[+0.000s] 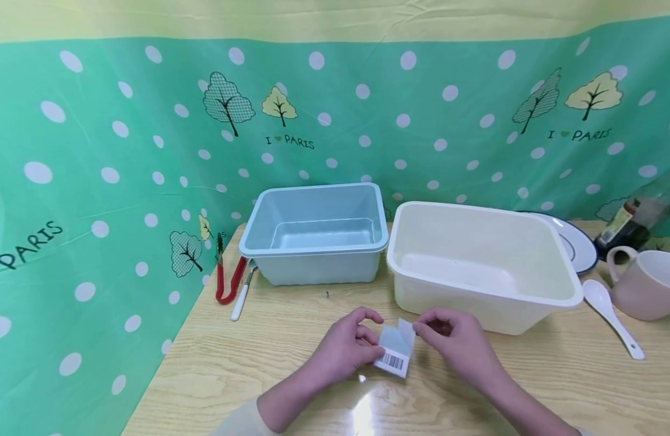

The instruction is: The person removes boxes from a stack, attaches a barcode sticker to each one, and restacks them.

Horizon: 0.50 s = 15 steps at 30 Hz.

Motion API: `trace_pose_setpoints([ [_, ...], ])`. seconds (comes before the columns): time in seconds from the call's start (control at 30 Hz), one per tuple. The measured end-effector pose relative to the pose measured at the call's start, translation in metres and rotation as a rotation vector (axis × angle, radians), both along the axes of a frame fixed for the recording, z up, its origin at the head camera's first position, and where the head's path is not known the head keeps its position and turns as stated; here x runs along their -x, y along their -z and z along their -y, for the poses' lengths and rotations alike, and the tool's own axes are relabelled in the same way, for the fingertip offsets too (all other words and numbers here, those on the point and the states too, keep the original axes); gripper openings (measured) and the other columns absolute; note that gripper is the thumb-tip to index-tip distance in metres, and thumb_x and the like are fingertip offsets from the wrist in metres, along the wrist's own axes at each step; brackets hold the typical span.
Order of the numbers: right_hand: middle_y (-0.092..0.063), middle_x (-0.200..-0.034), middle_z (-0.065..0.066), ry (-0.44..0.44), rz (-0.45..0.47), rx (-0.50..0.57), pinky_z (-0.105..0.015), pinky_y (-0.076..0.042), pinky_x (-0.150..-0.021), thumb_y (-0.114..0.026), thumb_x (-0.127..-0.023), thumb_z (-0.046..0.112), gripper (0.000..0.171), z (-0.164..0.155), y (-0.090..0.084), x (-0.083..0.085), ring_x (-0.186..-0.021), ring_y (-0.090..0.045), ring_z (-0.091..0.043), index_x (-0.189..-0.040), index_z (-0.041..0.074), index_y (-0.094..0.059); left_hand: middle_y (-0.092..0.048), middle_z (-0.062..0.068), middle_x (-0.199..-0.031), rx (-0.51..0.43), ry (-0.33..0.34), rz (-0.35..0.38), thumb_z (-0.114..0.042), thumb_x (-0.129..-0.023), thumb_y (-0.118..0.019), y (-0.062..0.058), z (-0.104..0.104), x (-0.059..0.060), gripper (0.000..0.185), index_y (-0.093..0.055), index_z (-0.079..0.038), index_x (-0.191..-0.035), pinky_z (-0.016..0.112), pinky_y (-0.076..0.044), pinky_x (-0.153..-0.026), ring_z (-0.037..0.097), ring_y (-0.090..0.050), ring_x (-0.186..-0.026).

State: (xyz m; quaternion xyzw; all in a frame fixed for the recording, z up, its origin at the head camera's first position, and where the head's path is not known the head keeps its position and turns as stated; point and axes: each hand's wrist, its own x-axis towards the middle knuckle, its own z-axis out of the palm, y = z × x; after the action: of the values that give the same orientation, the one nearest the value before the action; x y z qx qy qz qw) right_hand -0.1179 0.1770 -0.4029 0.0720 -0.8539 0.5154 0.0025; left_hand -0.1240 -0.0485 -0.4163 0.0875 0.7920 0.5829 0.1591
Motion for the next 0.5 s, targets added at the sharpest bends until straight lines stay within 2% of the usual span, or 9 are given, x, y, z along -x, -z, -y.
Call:
trace_pose_setpoints([
  [0.3, -0.071, -0.087, 0.0, 0.001, -0.023, 0.013, -0.026, -0.047, -0.06, -0.076, -0.092, 0.019, 0.007, -0.0017, -0.0011, -0.0005, -0.074, -0.059, -0.013, -0.093, 0.012, -0.076, -0.069, 0.0, -0.078, 0.07, 0.009, 0.005, 0.005, -0.082, -0.077, 0.0027, 0.0011, 0.0009, 0.046, -0.06, -0.008, -0.122, 0.026, -0.053, -0.058, 0.016, -0.067, -0.07],
  [0.5, -0.072, -0.089, 0.002, 0.002, -0.009, 0.007, -0.026, -0.051, -0.066, -0.075, -0.093, 0.019, 0.007, -0.0022, -0.0014, -0.0002, -0.079, -0.064, -0.014, -0.094, 0.012, -0.076, -0.068, -0.001, -0.078, 0.121, 0.012, 0.001, 0.005, -0.081, -0.077, 0.004, 0.0019, 0.001, 0.047, -0.06, -0.009, -0.122, 0.029, -0.054, -0.057, 0.016, -0.066, -0.069],
])
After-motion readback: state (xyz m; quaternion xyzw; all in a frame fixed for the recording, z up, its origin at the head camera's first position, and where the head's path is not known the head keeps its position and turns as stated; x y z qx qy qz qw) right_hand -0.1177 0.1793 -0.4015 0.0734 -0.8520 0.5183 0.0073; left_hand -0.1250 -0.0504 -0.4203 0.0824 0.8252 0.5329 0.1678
